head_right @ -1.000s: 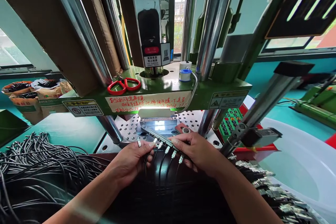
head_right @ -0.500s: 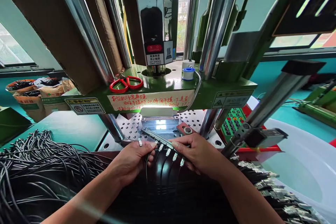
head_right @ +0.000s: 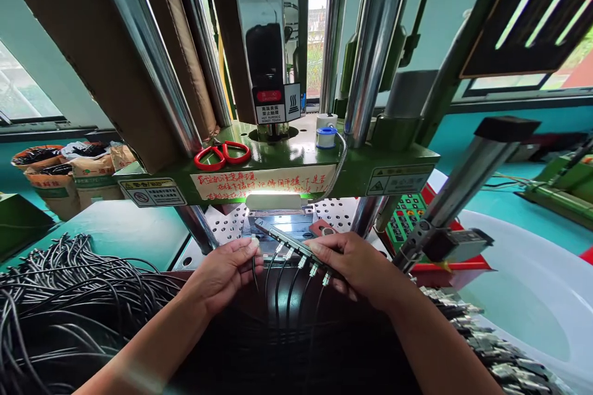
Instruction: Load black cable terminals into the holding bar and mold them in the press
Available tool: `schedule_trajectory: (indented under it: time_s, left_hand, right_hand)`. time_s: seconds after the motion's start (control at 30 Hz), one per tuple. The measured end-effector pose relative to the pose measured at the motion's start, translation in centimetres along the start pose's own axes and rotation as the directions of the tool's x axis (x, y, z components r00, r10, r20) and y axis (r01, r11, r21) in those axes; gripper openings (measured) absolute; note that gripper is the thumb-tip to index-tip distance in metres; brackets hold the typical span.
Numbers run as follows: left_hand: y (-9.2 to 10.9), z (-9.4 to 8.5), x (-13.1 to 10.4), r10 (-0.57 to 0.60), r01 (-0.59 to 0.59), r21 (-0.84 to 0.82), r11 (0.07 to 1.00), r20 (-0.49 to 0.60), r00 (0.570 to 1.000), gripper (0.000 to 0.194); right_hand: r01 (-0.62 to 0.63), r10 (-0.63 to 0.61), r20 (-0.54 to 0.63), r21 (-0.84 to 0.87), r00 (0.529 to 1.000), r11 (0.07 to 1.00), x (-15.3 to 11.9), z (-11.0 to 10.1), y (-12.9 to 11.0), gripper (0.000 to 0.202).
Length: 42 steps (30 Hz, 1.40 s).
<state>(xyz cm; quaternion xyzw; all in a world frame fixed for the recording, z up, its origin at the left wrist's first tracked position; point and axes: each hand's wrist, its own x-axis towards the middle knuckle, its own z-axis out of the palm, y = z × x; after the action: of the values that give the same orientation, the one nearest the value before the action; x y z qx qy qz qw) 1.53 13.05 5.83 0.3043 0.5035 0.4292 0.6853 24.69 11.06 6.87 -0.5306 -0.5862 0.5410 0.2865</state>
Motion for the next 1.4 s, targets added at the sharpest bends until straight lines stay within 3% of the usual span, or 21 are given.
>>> schedule_trajectory:
  time_s: [0.43,0.9,1.03,1.2,1.27,1.33,1.4]
  left_hand:
    - [-0.4,0.1,0.0,-0.096,0.089,0.051,0.995,0.159,0.983,0.01]
    - [-0.2,0.3,0.0,-0.141,0.138,0.027,0.99,0.153,0.978,0.012]
    - [0.4,0.1,-0.1,-0.111,0.104,0.052,0.993,0.168,0.98,0.01]
    - [2.0,-1.3,-0.4,0.007,-0.026,0.127,0.992,0.144,0.99,0.009]
    - [2.5,-1.9,0.0,0.053,-0.068,0.162,0.984,0.099,0.994,0.007]
    - [3.0,-2.3,0.9,0.11,-0.114,0.18,0.977,0.03,0.993,0.007]
    - [3.5,-2.3,2.4,0.174,-0.162,0.194,0.968,-0.05,0.983,0.009]
  right_hand:
    - [0.036,-0.031,0.089,-0.055,0.996,0.998,-0.1,0.2,-0.1,0.044]
    - [0.035,-0.021,0.128,-0.113,0.992,0.993,-0.2,0.1,0.3,0.049]
    - [0.014,-0.008,0.128,-0.051,0.992,0.999,-0.3,-0.1,0.4,0.048]
    - [-0.012,0.0,0.192,0.06,0.981,0.998,-0.4,-1.0,0.2,0.041]
    - [-0.006,-0.016,0.135,0.162,0.991,0.987,0.1,-1.4,0.1,0.037]
    - [0.071,-0.067,-0.023,0.256,0.997,0.964,1.2,-1.5,0.1,0.029]
    - [0.176,-0.124,-0.197,0.271,0.973,0.946,3.0,-1.4,0.0,0.021]
